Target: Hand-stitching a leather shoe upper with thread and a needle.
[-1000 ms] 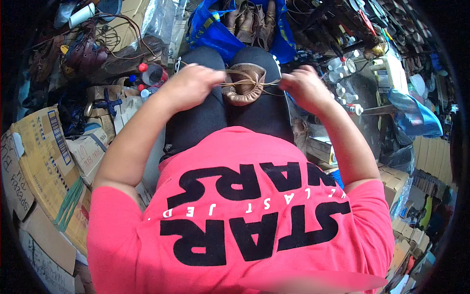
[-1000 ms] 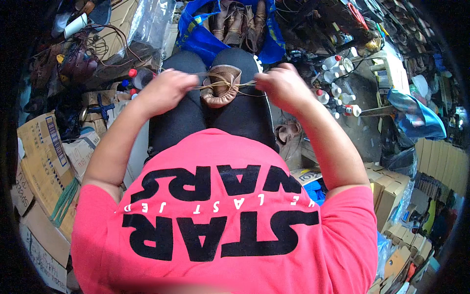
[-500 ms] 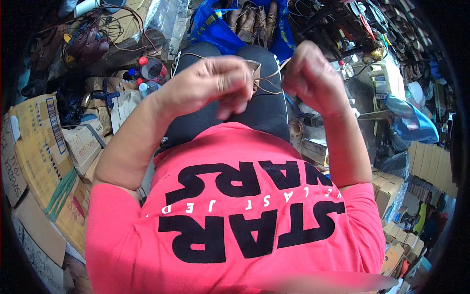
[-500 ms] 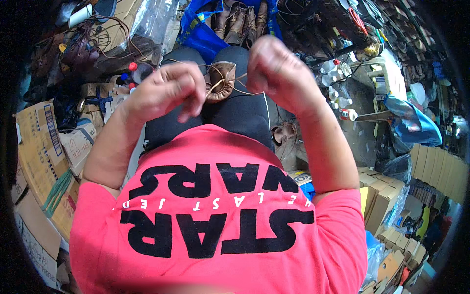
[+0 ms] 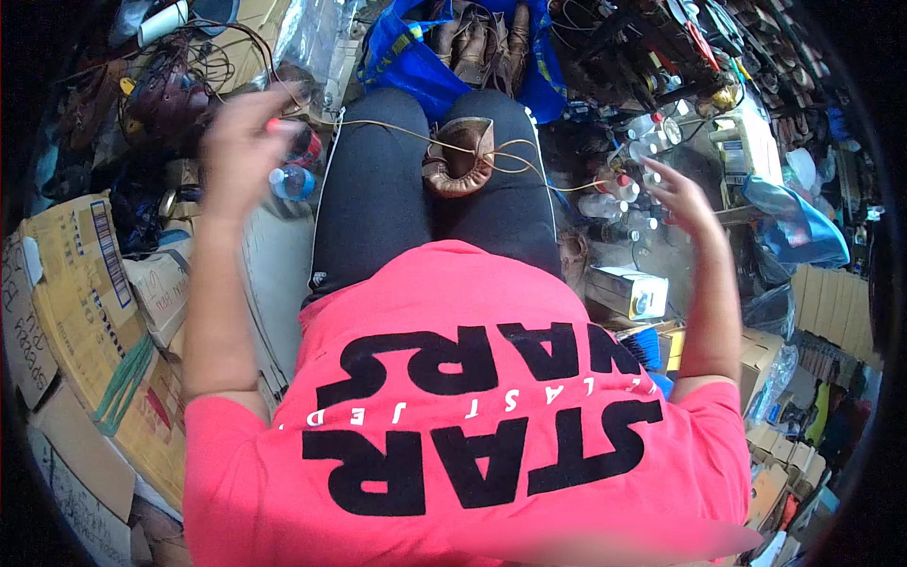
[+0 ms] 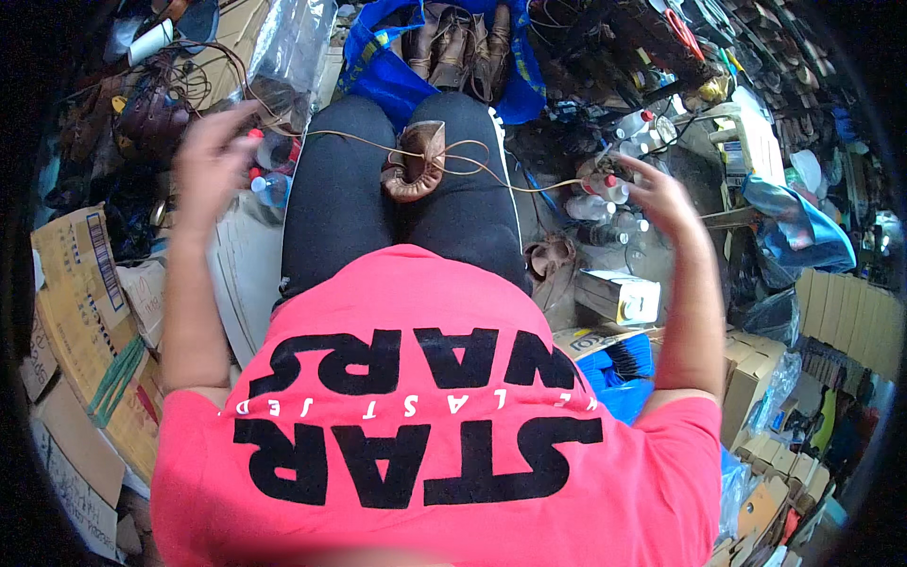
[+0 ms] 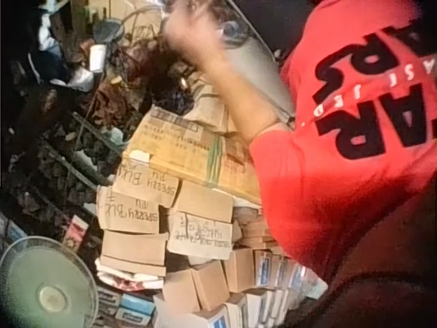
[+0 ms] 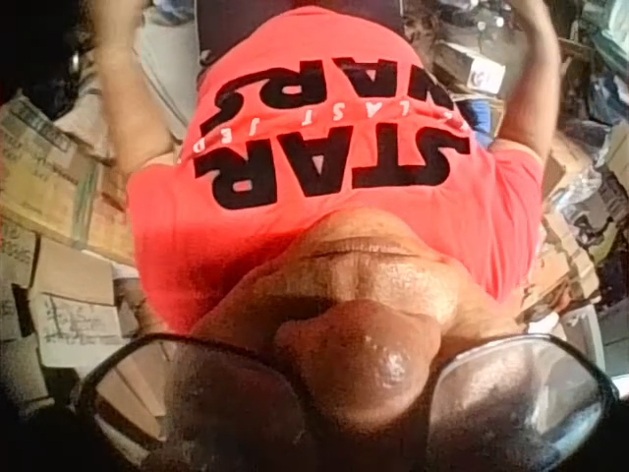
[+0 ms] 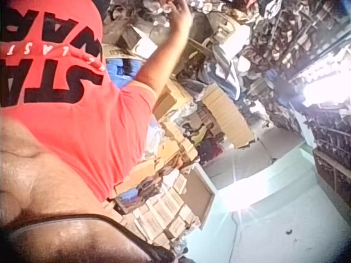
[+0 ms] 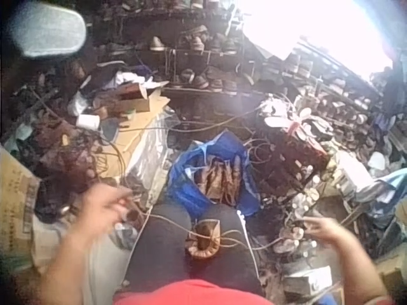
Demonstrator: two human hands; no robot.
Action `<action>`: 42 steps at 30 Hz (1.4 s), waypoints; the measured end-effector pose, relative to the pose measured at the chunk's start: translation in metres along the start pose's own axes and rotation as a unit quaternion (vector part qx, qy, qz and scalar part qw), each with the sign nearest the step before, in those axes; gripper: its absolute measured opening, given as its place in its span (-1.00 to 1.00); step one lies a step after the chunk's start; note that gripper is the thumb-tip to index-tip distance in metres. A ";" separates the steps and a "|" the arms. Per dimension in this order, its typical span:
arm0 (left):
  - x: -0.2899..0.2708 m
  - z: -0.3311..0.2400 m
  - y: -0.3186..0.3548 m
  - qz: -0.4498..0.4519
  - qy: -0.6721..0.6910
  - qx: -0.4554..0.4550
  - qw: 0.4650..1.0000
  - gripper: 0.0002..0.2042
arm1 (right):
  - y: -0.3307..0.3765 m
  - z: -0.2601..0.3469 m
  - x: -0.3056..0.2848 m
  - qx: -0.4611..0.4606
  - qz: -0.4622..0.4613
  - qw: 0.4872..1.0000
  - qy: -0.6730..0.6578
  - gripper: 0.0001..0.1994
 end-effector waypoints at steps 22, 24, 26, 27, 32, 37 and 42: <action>0.039 -0.008 -0.004 -0.012 0.153 -0.064 0.986 -0.66 | 0.022 0.096 0.068 -0.222 0.066 0.955 -0.186 -0.71; 0.063 -0.042 -0.026 0.059 0.233 0.071 0.968 -0.68 | 0.036 0.123 0.070 -0.309 0.105 0.924 -0.197 -0.77; 0.094 -0.063 -0.043 0.111 0.291 0.129 0.942 -0.68 | 0.050 0.149 0.075 -0.393 0.067 0.905 -0.147 -0.88; 0.102 -0.074 -0.054 0.143 0.305 0.106 0.936 -0.68 | 0.049 0.153 0.077 -0.392 0.065 0.906 -0.147 -0.88; 0.127 -0.074 -0.076 0.258 0.274 0.120 0.919 -0.77 | 0.047 0.166 0.080 -0.437 0.015 0.899 -0.019 -0.92; 0.138 -0.070 -0.078 0.281 0.386 0.062 0.877 -0.83 | 0.049 0.170 0.080 -0.460 0.024 0.887 -0.008 -0.91; 0.153 -0.064 -0.071 0.293 0.541 -0.052 0.787 -0.86 | 0.040 0.159 0.095 -0.446 0.055 0.887 -0.103 -0.86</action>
Point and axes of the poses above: each hand's wrist, its own y-axis away from the middle knuckle, its own x-axis out of the palm, z = x × y, the point moved 2 cm from there along -y, towards the middle knuckle, and after that the axes turned 15 degrees about x, right-handed, at the moved point
